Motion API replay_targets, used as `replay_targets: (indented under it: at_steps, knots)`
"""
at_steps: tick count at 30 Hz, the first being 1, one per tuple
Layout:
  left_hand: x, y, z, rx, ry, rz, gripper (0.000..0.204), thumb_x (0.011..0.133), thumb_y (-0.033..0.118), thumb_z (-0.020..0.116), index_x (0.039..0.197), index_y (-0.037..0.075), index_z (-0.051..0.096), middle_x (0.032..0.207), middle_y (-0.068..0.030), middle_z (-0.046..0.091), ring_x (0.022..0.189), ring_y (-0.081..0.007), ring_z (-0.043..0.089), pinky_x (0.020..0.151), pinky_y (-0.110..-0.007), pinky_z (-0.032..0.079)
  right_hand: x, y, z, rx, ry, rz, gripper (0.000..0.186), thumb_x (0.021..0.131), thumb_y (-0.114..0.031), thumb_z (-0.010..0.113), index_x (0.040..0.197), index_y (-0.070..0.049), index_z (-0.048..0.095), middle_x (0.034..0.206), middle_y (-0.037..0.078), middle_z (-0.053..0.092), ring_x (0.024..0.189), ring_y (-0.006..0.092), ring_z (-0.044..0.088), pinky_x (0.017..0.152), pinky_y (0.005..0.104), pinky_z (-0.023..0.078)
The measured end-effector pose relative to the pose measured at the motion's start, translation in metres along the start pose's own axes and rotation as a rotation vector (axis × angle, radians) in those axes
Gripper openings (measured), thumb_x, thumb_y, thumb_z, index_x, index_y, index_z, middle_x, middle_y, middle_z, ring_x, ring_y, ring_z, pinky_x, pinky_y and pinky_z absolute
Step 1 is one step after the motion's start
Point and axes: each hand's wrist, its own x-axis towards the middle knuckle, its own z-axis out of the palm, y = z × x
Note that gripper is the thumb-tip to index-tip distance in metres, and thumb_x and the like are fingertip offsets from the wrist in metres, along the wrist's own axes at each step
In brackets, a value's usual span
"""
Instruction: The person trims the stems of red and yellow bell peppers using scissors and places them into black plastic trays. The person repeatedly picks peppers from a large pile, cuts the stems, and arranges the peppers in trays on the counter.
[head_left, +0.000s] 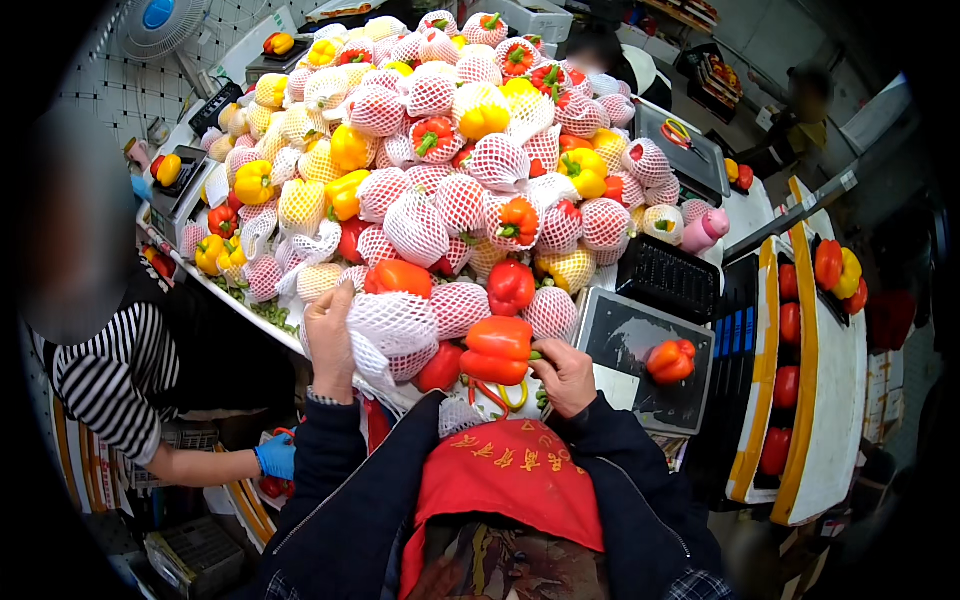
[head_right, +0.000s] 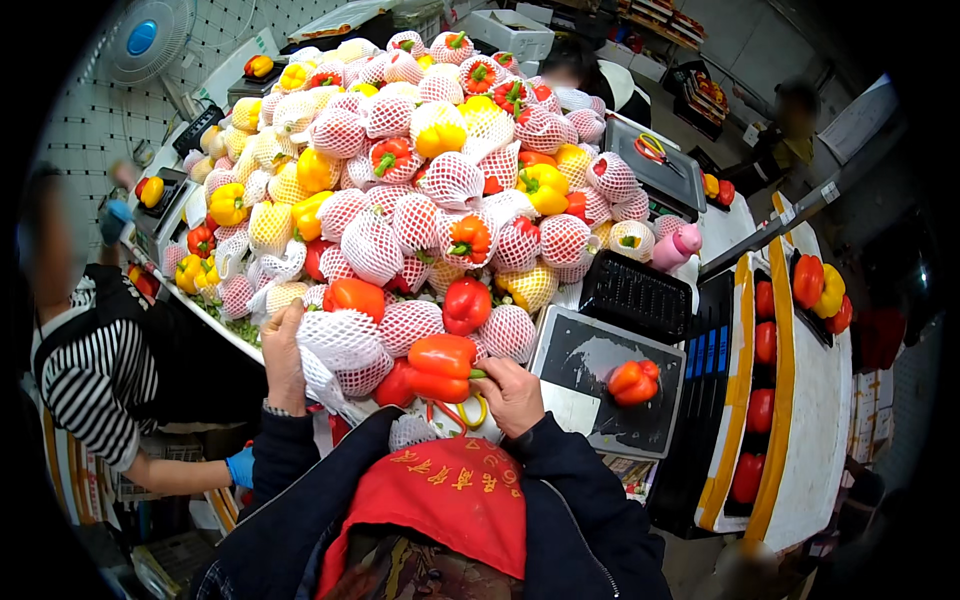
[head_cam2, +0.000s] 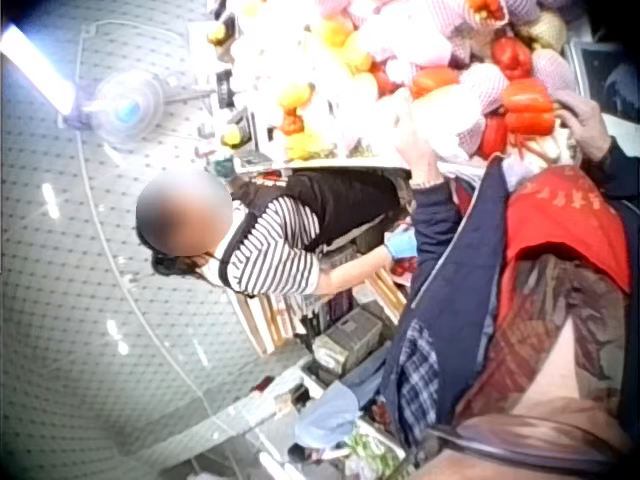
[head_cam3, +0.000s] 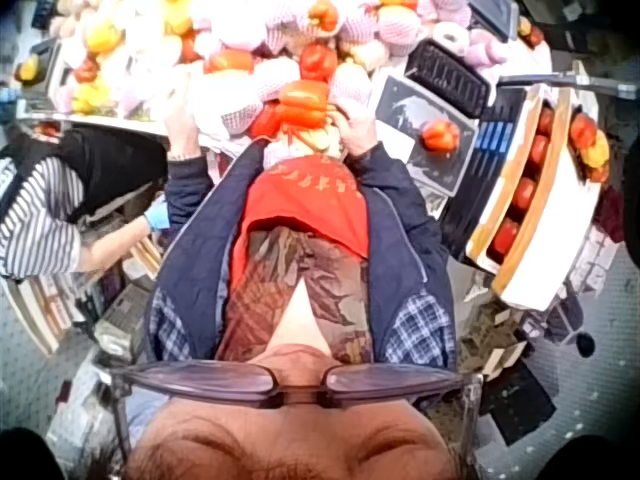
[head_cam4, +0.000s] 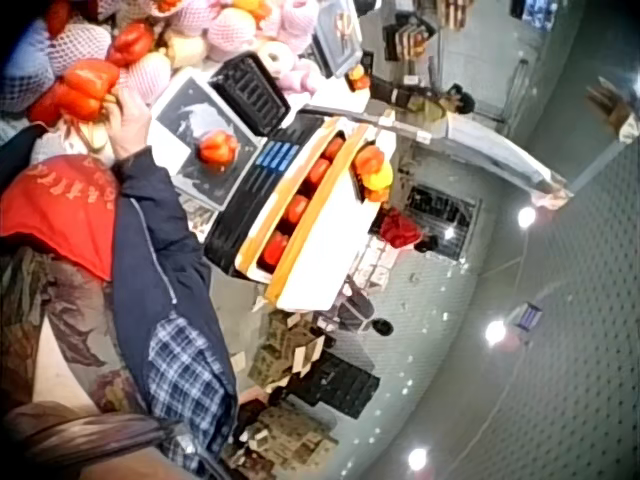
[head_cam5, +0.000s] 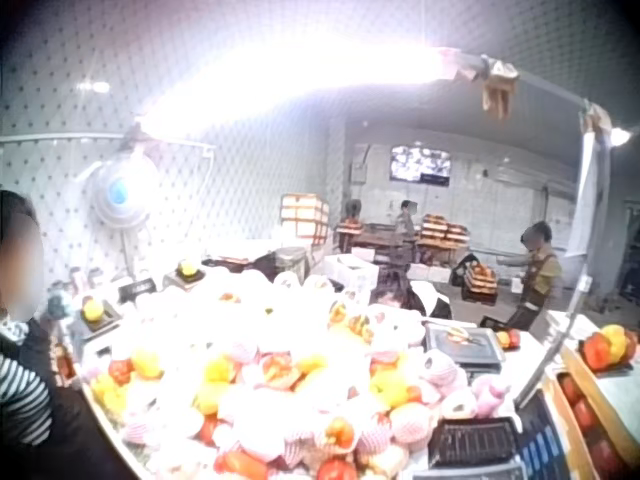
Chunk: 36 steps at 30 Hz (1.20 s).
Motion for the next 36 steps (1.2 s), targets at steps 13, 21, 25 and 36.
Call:
replay_targets:
  at_steps: [13, 21, 25, 36]
  knots:
    - [-0.024, 0.009, -0.094, 0.147, 0.206, 0.056, 0.032, 0.092, 0.007, 0.068, 0.066, 0.007, 0.050, 0.066, 0.0089, 0.047, 0.064, -0.0010, 0.038, 0.057, -0.022, 0.034, -0.015, 0.003, 0.002, 0.383, 0.072, 0.307, 0.012, 0.092, 0.001, 0.058, 0.101, 0.003, 0.065, 0.079, 0.004, 0.067, 0.065, 0.0092, 0.065, 0.059, 0.0240, 0.052]
    - [-0.081, -0.022, -0.156, 1.225, 0.188, 0.089, 0.020, 0.084, 0.020, 0.070, 0.078, 0.004, 0.059, 0.066, -0.0176, 0.061, 0.070, -0.0388, 0.063, 0.062, -0.046, 0.049, -0.014, 0.015, 0.018, 0.460, -0.031, 0.323, 0.013, 0.097, -0.004, 0.058, 0.105, 0.003, 0.064, 0.078, 0.004, 0.067, 0.064, 0.0093, 0.063, 0.059, 0.0230, 0.049]
    - [-0.121, -0.110, -0.183, 1.404, 0.151, 0.231, 0.018, 0.083, 0.019, 0.069, 0.079, 0.007, 0.055, 0.073, -0.0141, 0.061, 0.071, -0.0362, 0.062, 0.063, -0.049, 0.047, -0.011, 0.015, 0.023, 0.418, -0.110, 0.323, 0.012, 0.096, -0.004, 0.058, 0.105, 0.003, 0.064, 0.080, 0.003, 0.066, 0.066, 0.0084, 0.062, 0.061, 0.0228, 0.050]
    - [-0.145, -0.233, -0.219, 1.534, -0.121, 0.058, 0.036, 0.081, 0.032, 0.072, 0.099, 0.002, 0.063, 0.102, -0.0189, 0.059, 0.096, -0.0356, 0.056, 0.086, -0.049, 0.043, -0.012, 0.014, 0.024, 0.411, -0.138, 0.359, 0.013, 0.096, -0.003, 0.058, 0.106, 0.002, 0.064, 0.081, 0.002, 0.067, 0.062, 0.0080, 0.062, 0.058, 0.0229, 0.050]
